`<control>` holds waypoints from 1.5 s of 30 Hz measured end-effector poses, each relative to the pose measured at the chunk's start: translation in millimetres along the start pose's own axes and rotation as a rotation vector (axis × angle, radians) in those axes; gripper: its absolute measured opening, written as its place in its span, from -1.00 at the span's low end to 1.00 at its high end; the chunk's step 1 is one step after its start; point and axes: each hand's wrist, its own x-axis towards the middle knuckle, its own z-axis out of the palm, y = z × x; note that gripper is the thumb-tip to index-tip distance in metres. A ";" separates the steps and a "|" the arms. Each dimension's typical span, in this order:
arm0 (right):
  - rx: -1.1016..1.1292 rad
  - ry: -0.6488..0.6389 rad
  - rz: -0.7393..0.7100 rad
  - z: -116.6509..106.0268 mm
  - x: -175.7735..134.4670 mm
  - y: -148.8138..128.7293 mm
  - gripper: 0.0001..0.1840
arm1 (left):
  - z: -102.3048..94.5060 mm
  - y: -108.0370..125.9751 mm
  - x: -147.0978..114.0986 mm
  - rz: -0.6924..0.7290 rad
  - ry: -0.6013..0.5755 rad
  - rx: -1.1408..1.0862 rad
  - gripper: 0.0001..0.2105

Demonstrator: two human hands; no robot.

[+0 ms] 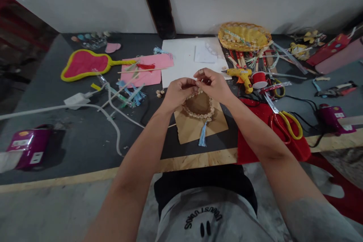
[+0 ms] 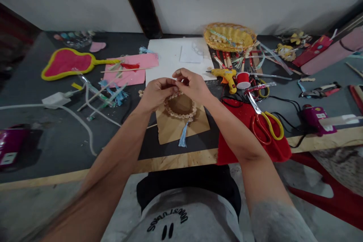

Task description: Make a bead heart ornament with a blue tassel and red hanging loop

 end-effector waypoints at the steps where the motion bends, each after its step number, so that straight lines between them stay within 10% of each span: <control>1: -0.006 0.005 -0.003 0.7 -0.2 -0.1 -0.80 | 0.7 0.8 -0.3 0.014 0.013 0.033 -0.78; 13: -0.220 -0.146 -0.046 -17.8 4.9 12.9 -0.75 | -6.5 12.0 -0.5 0.115 0.124 0.137 -0.83; 22: 0.153 -0.318 0.060 -27.0 4.6 1.3 -0.68 | -6.0 63.9 -11.3 0.182 0.137 0.174 -0.94; 45: 0.312 -0.069 -0.061 -52.2 0.4 -53.3 -0.50 | -5.6 158.2 -15.8 0.358 0.154 0.130 -0.88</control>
